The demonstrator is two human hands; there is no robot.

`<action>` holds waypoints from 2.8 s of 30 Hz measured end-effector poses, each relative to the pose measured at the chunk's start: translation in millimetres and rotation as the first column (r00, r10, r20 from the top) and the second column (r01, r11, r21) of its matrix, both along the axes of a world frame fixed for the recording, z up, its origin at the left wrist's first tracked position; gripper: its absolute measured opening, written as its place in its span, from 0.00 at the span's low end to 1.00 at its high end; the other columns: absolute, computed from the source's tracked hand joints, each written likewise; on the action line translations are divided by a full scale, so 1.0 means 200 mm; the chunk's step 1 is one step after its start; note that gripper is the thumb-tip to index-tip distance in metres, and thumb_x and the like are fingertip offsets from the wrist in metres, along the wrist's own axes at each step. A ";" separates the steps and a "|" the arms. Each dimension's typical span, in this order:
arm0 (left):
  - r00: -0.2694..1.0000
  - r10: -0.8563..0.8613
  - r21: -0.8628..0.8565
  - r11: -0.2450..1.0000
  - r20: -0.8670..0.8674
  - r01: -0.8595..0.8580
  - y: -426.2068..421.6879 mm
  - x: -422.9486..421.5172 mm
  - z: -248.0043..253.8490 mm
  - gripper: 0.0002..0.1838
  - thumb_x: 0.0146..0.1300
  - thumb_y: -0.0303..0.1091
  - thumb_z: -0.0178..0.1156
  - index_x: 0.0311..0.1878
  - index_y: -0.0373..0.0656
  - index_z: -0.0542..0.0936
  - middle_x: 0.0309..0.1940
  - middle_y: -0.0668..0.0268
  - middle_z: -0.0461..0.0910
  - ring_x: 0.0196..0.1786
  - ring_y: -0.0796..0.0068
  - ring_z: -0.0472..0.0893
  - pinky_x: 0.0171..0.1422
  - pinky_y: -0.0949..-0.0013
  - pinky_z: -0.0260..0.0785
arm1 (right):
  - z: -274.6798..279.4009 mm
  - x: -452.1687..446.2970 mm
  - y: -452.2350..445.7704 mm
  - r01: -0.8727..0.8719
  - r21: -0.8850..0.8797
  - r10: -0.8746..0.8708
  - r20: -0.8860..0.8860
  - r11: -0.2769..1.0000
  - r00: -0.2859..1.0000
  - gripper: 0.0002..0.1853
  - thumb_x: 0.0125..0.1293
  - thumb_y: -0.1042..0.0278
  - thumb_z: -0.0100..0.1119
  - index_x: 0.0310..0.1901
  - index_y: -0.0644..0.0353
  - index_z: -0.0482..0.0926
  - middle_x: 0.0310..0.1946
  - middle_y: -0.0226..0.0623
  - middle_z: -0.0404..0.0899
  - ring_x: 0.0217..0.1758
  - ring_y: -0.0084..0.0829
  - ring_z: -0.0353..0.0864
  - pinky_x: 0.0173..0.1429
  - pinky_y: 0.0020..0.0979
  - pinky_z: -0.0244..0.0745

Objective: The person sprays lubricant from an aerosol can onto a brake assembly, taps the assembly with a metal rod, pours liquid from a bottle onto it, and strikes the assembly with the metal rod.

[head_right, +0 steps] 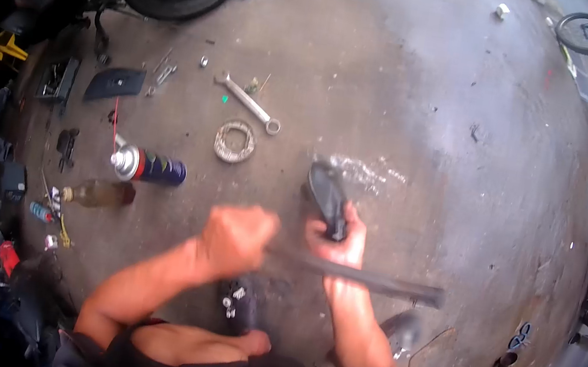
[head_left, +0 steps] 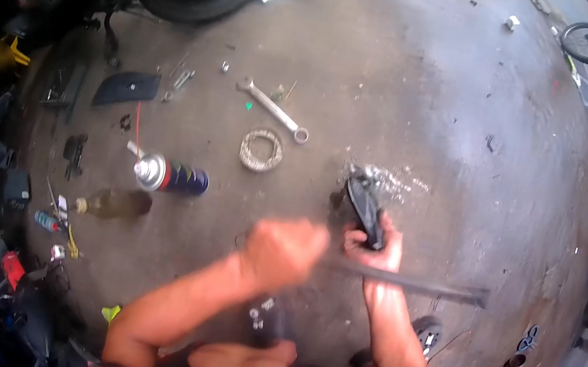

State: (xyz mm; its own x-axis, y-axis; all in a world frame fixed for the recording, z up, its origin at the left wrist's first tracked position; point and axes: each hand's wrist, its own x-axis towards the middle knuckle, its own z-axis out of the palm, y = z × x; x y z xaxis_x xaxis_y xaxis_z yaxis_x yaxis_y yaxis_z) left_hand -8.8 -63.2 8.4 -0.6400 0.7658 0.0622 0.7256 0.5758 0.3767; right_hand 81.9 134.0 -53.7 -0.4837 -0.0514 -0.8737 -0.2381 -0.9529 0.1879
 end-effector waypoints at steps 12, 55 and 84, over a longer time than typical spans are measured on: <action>0.677 0.439 -0.116 0.877 0.590 -0.467 -0.17 -0.05 -0.09 0.18 0.60 0.33 0.65 0.51 0.34 0.77 0.24 0.48 0.80 0.30 0.50 0.83 0.38 0.53 0.71 | -0.06 -0.09 0.21 -0.162 0.102 0.166 -0.027 0.981 0.986 0.13 0.72 0.60 0.54 0.49 0.60 0.76 0.39 0.41 0.81 0.35 0.33 0.78 0.24 0.25 0.71; 0.748 0.453 0.065 0.835 0.486 -0.547 -0.20 0.07 -0.35 0.15 0.67 0.35 0.63 0.52 0.36 0.76 0.32 0.47 0.84 0.36 0.46 0.86 0.38 0.53 0.75 | 0.11 -0.25 -0.12 0.292 -0.005 -0.024 0.998 -0.956 -0.062 0.10 0.61 0.66 0.60 0.38 0.57 0.88 0.37 0.39 0.89 0.44 0.36 0.90 0.44 0.35 0.83; 0.898 0.404 0.376 0.815 0.176 -0.441 -0.22 0.12 -0.14 0.14 0.64 0.29 0.64 0.50 0.34 0.75 0.27 0.49 0.83 0.27 0.48 0.83 0.30 0.57 0.73 | 0.13 -0.26 -0.11 0.245 0.070 0.068 0.998 -0.967 -0.018 0.08 0.61 0.67 0.60 0.35 0.53 0.89 0.35 0.36 0.89 0.40 0.35 0.90 0.40 0.34 0.83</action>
State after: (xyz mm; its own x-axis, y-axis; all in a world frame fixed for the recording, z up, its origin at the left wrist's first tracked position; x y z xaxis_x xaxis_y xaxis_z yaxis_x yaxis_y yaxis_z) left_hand 16.1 -106.5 -19.9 -0.9114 0.3397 0.2324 0.4010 0.6062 0.6868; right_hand 29.6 111.4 -28.5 -0.8507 -0.1978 -0.4871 -0.0472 0.9515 -0.3040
